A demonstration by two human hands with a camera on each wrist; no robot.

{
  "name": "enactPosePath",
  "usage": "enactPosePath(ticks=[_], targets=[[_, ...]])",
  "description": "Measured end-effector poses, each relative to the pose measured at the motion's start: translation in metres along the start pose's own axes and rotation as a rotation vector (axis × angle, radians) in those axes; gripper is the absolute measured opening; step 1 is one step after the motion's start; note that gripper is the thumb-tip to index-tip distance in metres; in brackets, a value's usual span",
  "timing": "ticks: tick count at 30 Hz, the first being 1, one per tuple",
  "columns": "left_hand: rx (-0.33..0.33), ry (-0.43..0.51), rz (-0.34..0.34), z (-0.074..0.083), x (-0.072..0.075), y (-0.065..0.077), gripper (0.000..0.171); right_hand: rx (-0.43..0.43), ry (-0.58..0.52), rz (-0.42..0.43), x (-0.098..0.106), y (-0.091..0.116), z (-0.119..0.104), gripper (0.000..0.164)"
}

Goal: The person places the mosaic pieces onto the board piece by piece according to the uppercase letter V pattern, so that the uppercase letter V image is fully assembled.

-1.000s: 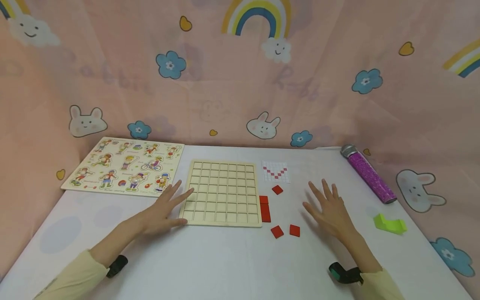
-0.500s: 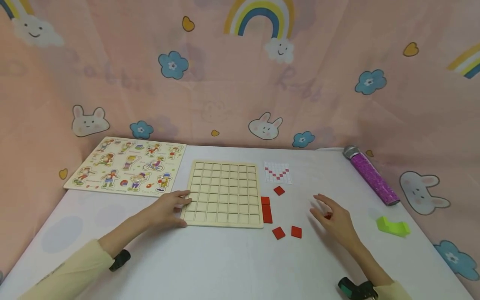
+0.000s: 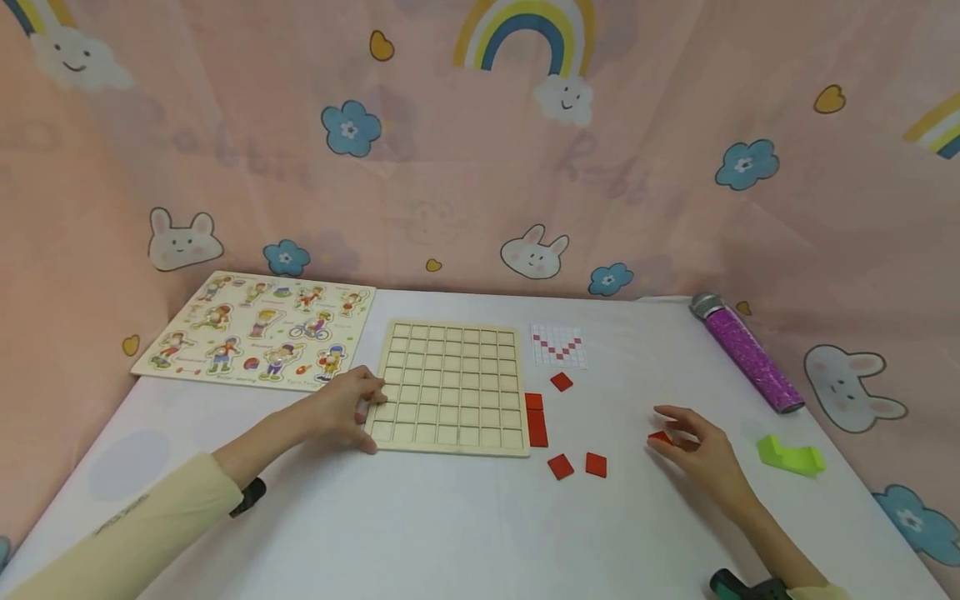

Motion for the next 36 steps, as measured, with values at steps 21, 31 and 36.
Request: enactPosePath(ticks=[21, 31, 36], targets=[[0.035, 0.057, -0.075, 0.001, 0.002, -0.008, 0.056, -0.14, -0.016, -0.1, 0.008, 0.001, 0.012, 0.042], [0.019, 0.096, -0.06, -0.004, 0.001, -0.004, 0.057, -0.183, 0.038, -0.053, 0.004, 0.0, 0.016, 0.042], [-0.007, 0.12, -0.052, -0.005, 0.0, -0.002, 0.064, -0.206, -0.016, -0.029, 0.005, -0.001, 0.01, 0.042]])
Point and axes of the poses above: each hand's wrist, its own y-axis away from the middle knuckle, its own x-axis out of the back of the hand, z = x × y, the point moved 1 cm from there along -y, towards the middle knuckle, and after that the axes turned 5 degrees about -z, right-handed, at the moved point
